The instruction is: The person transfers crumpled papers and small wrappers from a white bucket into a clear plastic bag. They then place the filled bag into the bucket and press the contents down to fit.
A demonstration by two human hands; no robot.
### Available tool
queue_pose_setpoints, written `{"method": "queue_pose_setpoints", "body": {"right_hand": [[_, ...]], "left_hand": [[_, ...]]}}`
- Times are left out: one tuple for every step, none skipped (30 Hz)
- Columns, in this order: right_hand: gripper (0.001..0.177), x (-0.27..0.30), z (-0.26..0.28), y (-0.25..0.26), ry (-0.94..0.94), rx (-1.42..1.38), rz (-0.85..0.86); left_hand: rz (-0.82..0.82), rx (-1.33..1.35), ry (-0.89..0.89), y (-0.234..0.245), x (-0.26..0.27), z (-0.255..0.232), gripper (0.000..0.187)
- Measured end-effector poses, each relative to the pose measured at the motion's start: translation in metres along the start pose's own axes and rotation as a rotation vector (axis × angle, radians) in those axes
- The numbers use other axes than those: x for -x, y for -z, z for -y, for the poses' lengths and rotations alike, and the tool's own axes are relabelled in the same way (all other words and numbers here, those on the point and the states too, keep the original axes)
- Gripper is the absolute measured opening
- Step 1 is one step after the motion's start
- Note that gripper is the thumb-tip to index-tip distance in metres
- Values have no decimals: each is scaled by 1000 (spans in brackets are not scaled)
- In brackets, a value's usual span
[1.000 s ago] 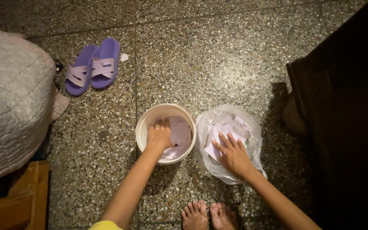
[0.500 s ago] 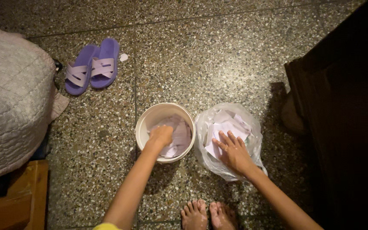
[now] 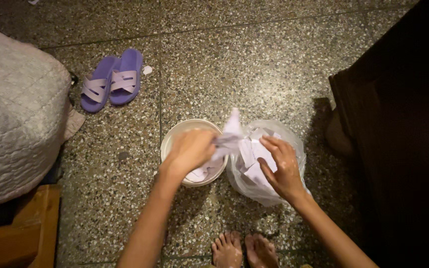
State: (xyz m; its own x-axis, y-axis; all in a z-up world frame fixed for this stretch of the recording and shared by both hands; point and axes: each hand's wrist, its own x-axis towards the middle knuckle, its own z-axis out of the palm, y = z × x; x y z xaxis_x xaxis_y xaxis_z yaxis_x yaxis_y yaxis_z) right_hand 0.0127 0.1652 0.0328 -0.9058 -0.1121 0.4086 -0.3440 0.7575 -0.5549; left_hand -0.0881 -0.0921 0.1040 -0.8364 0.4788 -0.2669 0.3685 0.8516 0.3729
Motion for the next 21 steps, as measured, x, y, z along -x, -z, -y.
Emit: {"method": "queue_pose_setpoints", "body": {"right_hand": [[60, -5, 8, 4, 80, -7, -33], [64, -9, 15, 7, 159, -15, -66], [69, -12, 19, 9, 239, -23, -98], [68, -12, 20, 11, 262, 23, -67], [68, -11, 19, 10, 284, 68, -36], [68, -7, 15, 8, 306, 112, -4], [66, -3, 8, 5, 281, 140, 13], [63, 1, -1, 0, 256, 165, 31], [62, 6, -13, -5, 231, 191, 49], [58, 11, -26, -11, 218, 226, 72], [54, 16, -40, -17, 206, 262, 95], [50, 21, -52, -24, 194, 297, 118], [55, 26, -64, -29, 139, 322, 202], [61, 30, -74, -34, 81, 344, 287], [67, 35, -81, -39, 23, 366, 372], [69, 38, -84, -46, -12, 381, 503], [73, 42, -84, -54, -50, 397, 633], [80, 45, -84, -58, -90, 413, 761], [81, 50, -83, -59, -99, 431, 783], [82, 56, -81, -59, -109, 449, 806], [82, 59, -80, -59, -118, 468, 828]], "left_hand": [[41, 28, -26, -2, -2, -7, 23], [79, 90, -58, -7, -5, -13, 22], [116, 153, -91, -15, -9, -18, 23], [154, 216, -127, -25, -13, -23, 23], [120, 248, -173, -36, -17, -26, 24], [86, 279, -218, -46, -20, -30, 24], [53, 310, -264, -54, -21, -30, 26], [22, 354, -261, -60, -20, -28, 29], [-10, 398, -257, -64, -19, -27, 33], [-38, 443, -252, -66, -18, -26, 38], [19, 438, -126, -66, -19, -23, 38], [76, 431, -1, -65, -21, -16, 37], [134, 423, 123, -64, -25, -6, 37], [106, 430, 174, -65, -31, 5, 37], [77, 437, 224, -68, -39, 19, 36], [45, 444, 274, -74, -45, 35, 36], [-74, 378, 220, -84, -50, 51, 35], [-191, 311, 164, -95, -54, 66, 34], [-308, 242, 106, -106, -58, 78, 34], [-190, 118, 154, -114, -61, 88, 38], [-73, -6, 200, -119, -63, 95, 44]]}}
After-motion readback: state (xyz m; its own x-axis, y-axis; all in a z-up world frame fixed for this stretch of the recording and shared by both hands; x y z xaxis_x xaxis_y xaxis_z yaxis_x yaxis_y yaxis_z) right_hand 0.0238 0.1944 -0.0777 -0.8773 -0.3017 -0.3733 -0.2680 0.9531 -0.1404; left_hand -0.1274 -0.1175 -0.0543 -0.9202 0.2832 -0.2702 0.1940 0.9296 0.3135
